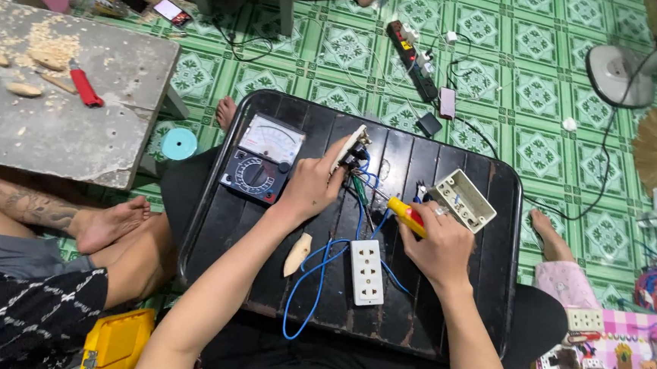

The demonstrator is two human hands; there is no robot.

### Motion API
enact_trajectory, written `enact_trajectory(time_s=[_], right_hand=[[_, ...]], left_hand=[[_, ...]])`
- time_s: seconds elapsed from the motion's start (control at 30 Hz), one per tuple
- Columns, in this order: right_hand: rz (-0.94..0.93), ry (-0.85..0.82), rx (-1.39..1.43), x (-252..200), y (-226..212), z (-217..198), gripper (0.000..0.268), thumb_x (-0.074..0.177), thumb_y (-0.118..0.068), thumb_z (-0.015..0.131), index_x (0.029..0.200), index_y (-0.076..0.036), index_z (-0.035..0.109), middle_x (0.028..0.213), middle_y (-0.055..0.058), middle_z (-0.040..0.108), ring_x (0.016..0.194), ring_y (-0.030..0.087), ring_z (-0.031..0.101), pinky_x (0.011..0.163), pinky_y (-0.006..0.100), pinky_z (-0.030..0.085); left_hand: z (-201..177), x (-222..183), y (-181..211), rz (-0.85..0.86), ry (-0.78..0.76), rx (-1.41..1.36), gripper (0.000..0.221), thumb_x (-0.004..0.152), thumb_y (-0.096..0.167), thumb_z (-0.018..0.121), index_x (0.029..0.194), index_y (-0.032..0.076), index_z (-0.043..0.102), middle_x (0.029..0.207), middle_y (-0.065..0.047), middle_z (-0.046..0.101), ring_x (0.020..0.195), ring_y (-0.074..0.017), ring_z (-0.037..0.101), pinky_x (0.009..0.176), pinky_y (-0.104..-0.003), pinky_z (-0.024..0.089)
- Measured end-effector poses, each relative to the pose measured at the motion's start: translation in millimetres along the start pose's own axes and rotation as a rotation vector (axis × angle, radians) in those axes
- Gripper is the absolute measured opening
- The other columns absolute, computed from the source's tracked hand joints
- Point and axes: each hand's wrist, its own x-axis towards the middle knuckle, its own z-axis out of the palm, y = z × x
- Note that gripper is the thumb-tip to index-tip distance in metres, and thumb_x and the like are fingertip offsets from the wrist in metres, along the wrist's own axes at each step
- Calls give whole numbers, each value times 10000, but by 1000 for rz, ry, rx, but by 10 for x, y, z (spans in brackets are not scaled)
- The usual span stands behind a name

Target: Assembling and wiring a power outlet and switch into a plastic housing using a screwdriver and pliers.

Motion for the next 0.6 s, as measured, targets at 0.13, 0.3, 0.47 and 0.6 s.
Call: enact_trajectory(time_s=[0.13, 0.3, 0.47, 0.6], right_hand=[[14, -39, -2, 54, -40, -120, 251, 850, -350, 798, 1039, -187, 768, 860, 29, 737, 721, 236, 709, 624, 313, 531], [143, -203, 179, 109, -38, -159, 305, 817, -396, 782, 1020, -168, 793, 791, 106, 761, 760, 320, 741, 652, 378, 572], [58, -99, 302, 113, 64, -146, 428, 677, -207, 893, 1072, -139, 746, 932, 93, 734, 797, 327, 733, 728, 398, 586], [-63, 48, -22, 58, 64, -104, 323, 787, -317, 866, 1079, -219, 767, 941, -15, 681, 743, 238, 692, 696, 313, 554]], left_hand=[[59, -6, 13, 34, 11, 50, 565, 960, 45, 583, 1511, 127, 494, 686, -251, 714, 517, -395, 691, 474, -447, 537], [76, -6, 29, 56, 43, 73, 560, 950, 46, 571, 1500, 134, 513, 588, -213, 679, 439, -345, 656, 449, -397, 523], [149, -2, -117, 74, -1, 122, 573, 979, 71, 534, 1542, 149, 467, 549, -156, 636, 359, -216, 557, 426, -287, 477], [77, -30, -36, 36, 2, 99, 553, 980, 85, 534, 1528, 112, 464, 564, -162, 650, 366, -236, 571, 412, -330, 481]])
